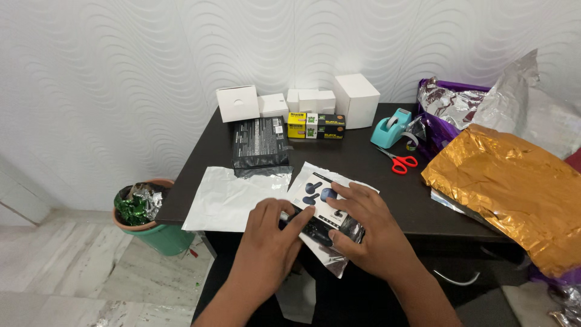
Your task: The person wraps a small electronics box in purple metallic paper, folds the edges, and secures the package with clear tape from a dispenser. The person then places the wrapped item on the table and begins wrapping a second item.
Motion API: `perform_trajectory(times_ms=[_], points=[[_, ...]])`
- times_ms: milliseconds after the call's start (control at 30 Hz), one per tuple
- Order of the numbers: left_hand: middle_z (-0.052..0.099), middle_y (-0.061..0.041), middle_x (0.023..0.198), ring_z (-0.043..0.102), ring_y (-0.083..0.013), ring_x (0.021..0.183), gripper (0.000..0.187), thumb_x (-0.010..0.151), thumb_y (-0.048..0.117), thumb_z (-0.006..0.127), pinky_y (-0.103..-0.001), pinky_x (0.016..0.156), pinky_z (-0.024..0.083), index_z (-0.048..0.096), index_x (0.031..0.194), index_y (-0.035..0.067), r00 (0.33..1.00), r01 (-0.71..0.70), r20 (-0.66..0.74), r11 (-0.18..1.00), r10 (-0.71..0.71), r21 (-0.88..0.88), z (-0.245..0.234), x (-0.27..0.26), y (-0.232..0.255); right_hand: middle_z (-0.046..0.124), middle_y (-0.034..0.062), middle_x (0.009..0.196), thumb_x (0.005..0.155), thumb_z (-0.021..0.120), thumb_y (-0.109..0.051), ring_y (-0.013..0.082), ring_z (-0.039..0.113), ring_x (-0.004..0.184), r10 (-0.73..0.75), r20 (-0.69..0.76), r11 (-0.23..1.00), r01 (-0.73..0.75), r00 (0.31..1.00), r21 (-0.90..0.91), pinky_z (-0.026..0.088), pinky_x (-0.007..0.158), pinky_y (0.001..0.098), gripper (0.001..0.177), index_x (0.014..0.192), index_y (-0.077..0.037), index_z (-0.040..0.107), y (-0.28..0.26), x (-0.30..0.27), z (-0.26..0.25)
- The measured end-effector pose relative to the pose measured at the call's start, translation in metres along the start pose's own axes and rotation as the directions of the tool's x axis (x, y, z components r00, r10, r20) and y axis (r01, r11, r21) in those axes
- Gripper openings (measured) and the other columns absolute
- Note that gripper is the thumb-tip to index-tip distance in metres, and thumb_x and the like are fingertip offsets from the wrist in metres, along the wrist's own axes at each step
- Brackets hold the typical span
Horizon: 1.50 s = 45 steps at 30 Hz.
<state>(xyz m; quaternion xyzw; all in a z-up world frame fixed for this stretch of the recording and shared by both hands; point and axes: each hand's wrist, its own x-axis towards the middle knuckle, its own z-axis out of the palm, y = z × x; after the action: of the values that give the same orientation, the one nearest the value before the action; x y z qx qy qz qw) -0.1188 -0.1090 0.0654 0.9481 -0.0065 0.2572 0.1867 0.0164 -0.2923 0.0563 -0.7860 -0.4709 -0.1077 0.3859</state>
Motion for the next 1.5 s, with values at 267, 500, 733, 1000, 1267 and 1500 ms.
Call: perform_trajectory(times_ms=[267,500,733,1000,1267,1500], points=[[0.07,-0.006,0.121,0.059,-0.0278,0.127,0.021,0.083,0.01,0.077,-0.044,0.106,0.047,0.074,0.104,0.006,0.924,-0.344,-0.176,0.939,0.341,0.01,-0.001,0.029,-0.006,0.06,0.0081,0.147,0.075,0.076,-0.015,0.0355,0.041,0.149,-0.096,-0.024,0.995,0.096,0.995,-0.011,0.034,0.118,0.0515,0.052,0.126,-0.01,0.07,-0.002,-0.013,-0.012],[0.075,-0.006,0.115,0.065,-0.0261,0.118,0.018,0.087,0.012,0.076,-0.04,0.1,0.052,0.076,0.103,0.005,0.932,-0.326,-0.177,0.945,0.316,-0.028,0.006,0.026,-0.01,0.061,0.0094,0.136,0.065,0.069,-0.002,0.0317,0.053,0.14,-0.119,-0.238,0.993,0.114,0.964,-0.035,0.044,0.116,0.0498,0.051,0.115,-0.012,0.066,-0.013,-0.05,-0.002],[0.075,-0.006,0.113,0.065,-0.0264,0.118,0.017,0.087,0.012,0.075,-0.04,0.101,0.051,0.076,0.102,0.004,0.928,-0.342,-0.165,0.939,0.334,-0.023,0.002,0.029,-0.004,0.058,0.0121,0.136,0.071,0.085,-0.014,0.0326,0.054,0.133,-0.143,-0.274,0.982,0.102,0.951,-0.156,0.046,0.108,0.0473,0.046,0.112,-0.009,0.064,-0.018,-0.042,0.014],[0.075,-0.006,0.114,0.065,-0.0265,0.117,0.015,0.089,0.012,0.075,-0.04,0.1,0.051,0.075,0.102,0.004,0.923,-0.35,-0.173,0.937,0.344,-0.003,0.004,0.027,-0.005,0.078,0.0074,0.107,0.087,0.075,-0.009,0.0208,0.076,0.104,0.093,-0.412,0.992,-0.05,0.907,0.115,0.059,0.089,0.0334,0.009,0.081,-0.005,0.071,-0.009,-0.045,0.009],[0.073,-0.006,0.105,0.065,-0.0257,0.108,0.014,0.087,0.011,0.076,-0.04,0.096,0.051,0.073,0.098,0.004,0.909,-0.379,-0.197,0.925,0.367,-0.025,0.0,0.031,0.003,0.075,0.0109,0.114,0.088,0.075,-0.013,0.0233,0.074,0.109,0.176,-0.431,0.983,-0.135,0.885,0.126,0.057,0.095,0.0366,0.016,0.1,-0.004,0.071,-0.017,-0.042,0.0],[0.07,-0.006,0.098,0.064,-0.0266,0.103,0.013,0.086,0.012,0.075,-0.04,0.091,0.051,0.074,0.096,0.004,0.925,-0.342,-0.19,0.939,0.328,-0.045,0.002,0.029,0.008,0.069,0.014,0.127,0.072,0.085,-0.019,0.0357,0.062,0.126,-0.153,-0.292,0.988,0.142,0.944,-0.06,0.049,0.103,0.0441,0.038,0.104,-0.005,0.071,-0.016,-0.027,-0.007]])
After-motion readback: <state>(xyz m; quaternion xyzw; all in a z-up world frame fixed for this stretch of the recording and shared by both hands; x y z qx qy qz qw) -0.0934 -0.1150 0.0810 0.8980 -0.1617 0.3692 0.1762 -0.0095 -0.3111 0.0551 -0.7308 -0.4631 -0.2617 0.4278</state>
